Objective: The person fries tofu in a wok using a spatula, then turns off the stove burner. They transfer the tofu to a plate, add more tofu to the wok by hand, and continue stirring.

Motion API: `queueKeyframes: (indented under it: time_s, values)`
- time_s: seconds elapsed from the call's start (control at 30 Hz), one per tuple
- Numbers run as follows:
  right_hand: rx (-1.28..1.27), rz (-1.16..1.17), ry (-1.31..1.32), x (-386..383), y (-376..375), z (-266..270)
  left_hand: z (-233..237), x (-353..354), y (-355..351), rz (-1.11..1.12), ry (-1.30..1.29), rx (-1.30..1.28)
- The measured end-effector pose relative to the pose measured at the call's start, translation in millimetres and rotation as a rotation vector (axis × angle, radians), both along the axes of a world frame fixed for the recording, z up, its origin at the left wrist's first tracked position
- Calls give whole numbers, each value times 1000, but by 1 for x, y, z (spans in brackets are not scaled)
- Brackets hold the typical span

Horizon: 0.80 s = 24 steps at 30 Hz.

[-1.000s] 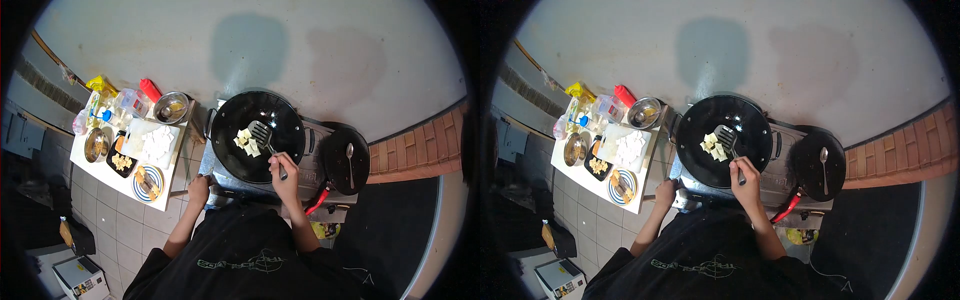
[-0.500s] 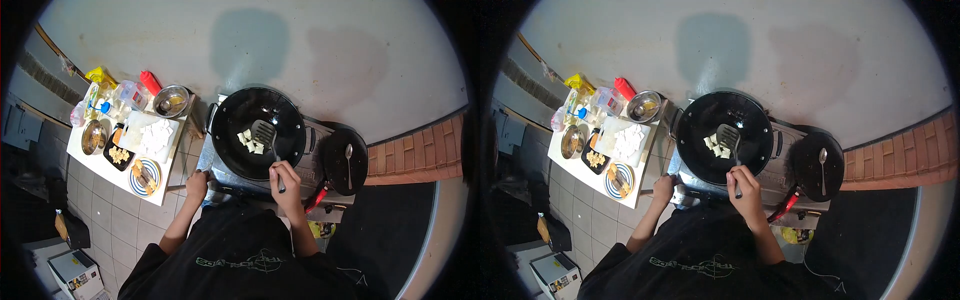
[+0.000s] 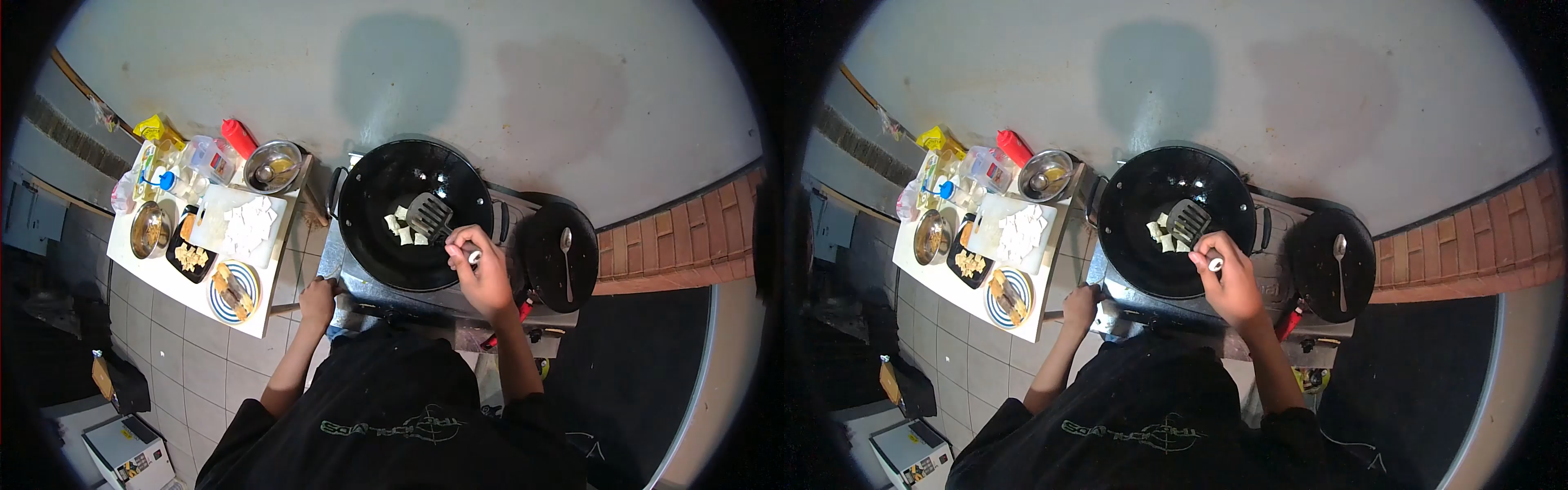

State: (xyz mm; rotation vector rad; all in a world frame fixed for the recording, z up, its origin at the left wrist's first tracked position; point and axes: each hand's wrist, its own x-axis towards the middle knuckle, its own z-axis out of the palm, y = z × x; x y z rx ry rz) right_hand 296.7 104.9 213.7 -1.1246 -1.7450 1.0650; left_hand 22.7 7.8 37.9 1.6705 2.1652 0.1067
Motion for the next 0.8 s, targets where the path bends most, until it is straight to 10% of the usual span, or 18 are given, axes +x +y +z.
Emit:
queueKeyframes:
  time_s: [0.8]
  values:
    - [91,-5,18,-22,6,-28,0,2,-4,29,21,26]
